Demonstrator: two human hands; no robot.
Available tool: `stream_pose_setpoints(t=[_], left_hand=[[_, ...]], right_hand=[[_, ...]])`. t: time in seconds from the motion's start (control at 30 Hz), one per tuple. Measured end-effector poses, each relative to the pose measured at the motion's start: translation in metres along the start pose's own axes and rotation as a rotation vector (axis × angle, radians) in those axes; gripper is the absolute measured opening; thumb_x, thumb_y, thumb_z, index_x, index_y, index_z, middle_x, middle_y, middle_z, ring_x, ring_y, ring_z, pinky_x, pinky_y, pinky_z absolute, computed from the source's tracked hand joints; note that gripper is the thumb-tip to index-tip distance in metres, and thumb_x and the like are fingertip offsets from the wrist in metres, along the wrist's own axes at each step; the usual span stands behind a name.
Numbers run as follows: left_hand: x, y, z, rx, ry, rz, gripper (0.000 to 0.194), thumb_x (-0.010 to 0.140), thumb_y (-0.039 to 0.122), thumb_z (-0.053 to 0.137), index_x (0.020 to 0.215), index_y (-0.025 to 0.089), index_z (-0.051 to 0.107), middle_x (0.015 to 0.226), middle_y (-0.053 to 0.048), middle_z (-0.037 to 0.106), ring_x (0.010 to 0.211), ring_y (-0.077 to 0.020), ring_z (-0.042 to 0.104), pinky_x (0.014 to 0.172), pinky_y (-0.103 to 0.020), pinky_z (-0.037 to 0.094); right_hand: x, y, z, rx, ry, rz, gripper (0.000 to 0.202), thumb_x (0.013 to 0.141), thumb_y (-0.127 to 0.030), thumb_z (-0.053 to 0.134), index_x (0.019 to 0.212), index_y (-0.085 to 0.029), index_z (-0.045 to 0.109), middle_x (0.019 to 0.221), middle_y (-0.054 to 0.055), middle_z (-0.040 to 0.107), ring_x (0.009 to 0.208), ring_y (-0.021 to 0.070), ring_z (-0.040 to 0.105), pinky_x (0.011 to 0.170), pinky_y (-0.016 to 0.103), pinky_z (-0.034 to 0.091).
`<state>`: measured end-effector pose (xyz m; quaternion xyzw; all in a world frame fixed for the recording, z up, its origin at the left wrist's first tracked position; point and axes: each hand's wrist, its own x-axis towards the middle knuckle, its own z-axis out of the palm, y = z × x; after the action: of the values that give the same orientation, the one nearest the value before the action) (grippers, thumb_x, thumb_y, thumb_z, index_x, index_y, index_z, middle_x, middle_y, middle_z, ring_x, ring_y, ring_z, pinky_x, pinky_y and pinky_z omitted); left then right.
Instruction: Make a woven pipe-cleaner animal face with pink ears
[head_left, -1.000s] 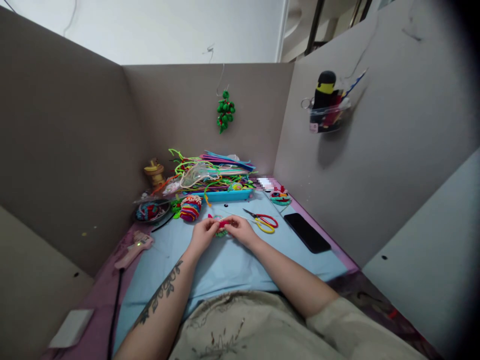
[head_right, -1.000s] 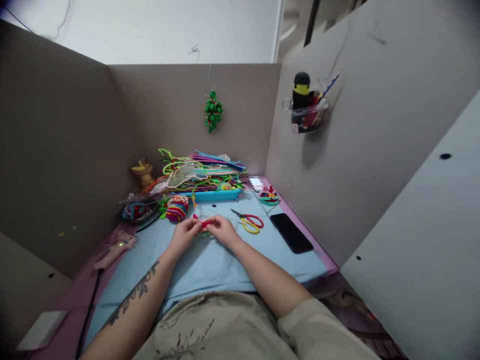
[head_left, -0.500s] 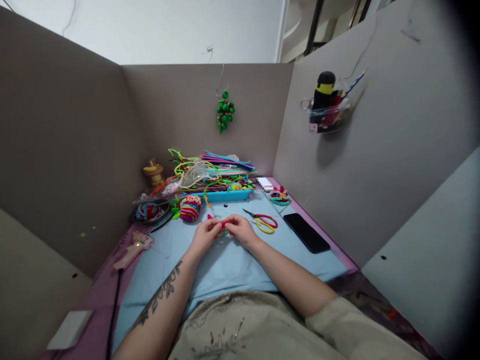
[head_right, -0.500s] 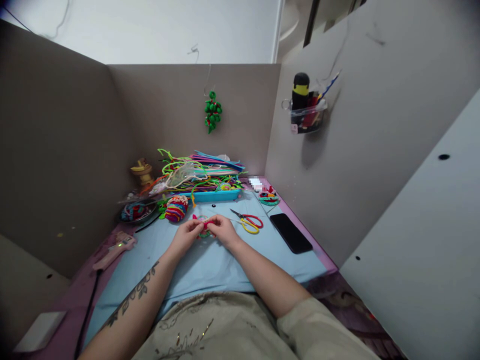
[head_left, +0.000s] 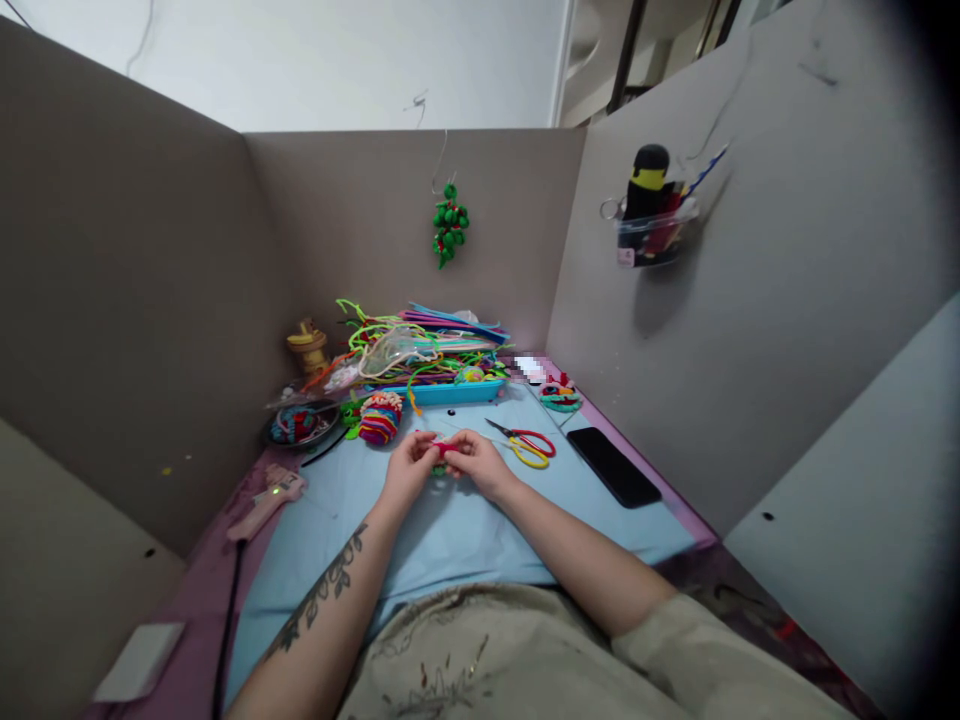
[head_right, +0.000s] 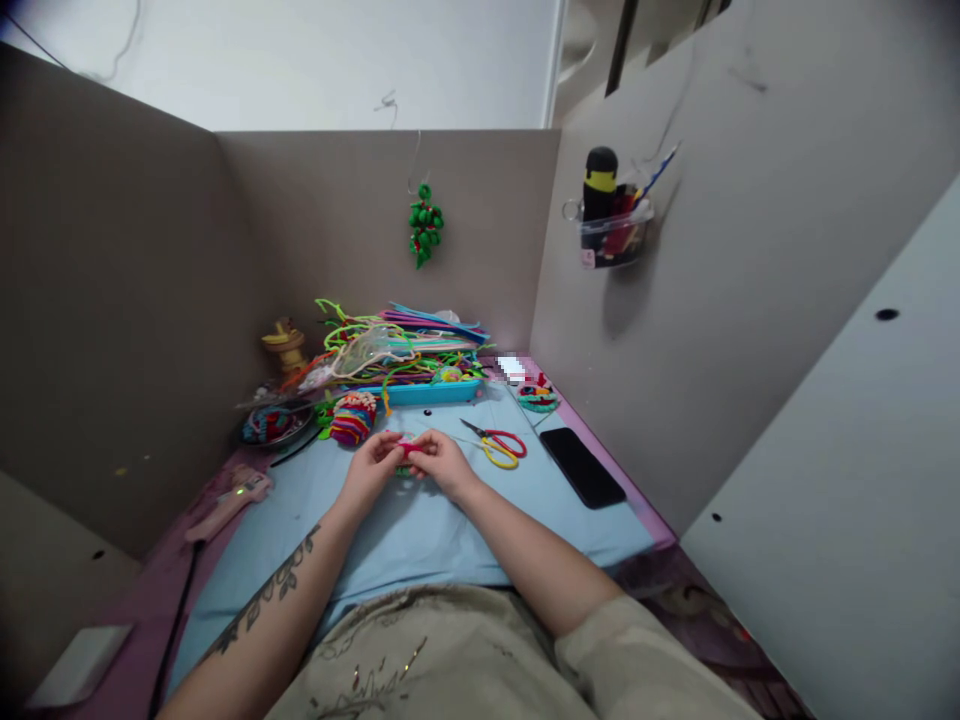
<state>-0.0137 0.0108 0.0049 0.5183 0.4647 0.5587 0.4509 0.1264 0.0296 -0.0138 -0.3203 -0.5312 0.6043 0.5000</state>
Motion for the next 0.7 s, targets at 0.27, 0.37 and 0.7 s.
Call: stream_pose_setpoints(t=[0.27, 0.37, 0.7], left_hand=[[0.004, -0.001, -0.004, -0.081, -0.001, 0.030, 0.040, 0.067, 0.030, 0.064, 0.100, 0.014, 0.049, 0.067, 0.002, 0.058, 0.056, -0.0093, 0.054, 0.053, -0.020, 0.041], [0.003, 0.000, -0.003, -0.099, -0.028, 0.036, 0.042, 0.067, 0.030, 0.065, 0.101, 0.014, 0.047, 0.064, 0.004, 0.056, 0.054, -0.0088, 0.054, 0.053, -0.020, 0.041], [0.001, -0.006, -0.003, 0.071, -0.075, 0.122, 0.046, 0.068, 0.031, 0.066, 0.106, 0.014, 0.046, 0.073, -0.003, 0.064, 0.063, -0.0152, 0.062, 0.062, -0.029, 0.049]], right_hand=[[-0.004, -0.001, -0.001, -0.138, -0.074, 0.040, 0.022, 0.066, -0.036, 0.065, 0.069, -0.016, 0.057, 0.052, -0.004, 0.054, 0.041, 0.0062, 0.046, 0.037, 0.017, 0.034], [-0.004, -0.001, -0.002, -0.210, -0.143, 0.059, 0.019, 0.067, -0.033, 0.064, 0.067, -0.015, 0.057, 0.047, -0.006, 0.051, 0.038, 0.0052, 0.040, 0.037, 0.017, 0.030], [-0.004, -0.012, -0.002, -0.176, 0.009, -0.118, 0.019, 0.072, -0.034, 0.061, 0.079, -0.016, 0.058, 0.051, -0.006, 0.049, 0.042, 0.0063, 0.040, 0.041, 0.019, 0.029]])
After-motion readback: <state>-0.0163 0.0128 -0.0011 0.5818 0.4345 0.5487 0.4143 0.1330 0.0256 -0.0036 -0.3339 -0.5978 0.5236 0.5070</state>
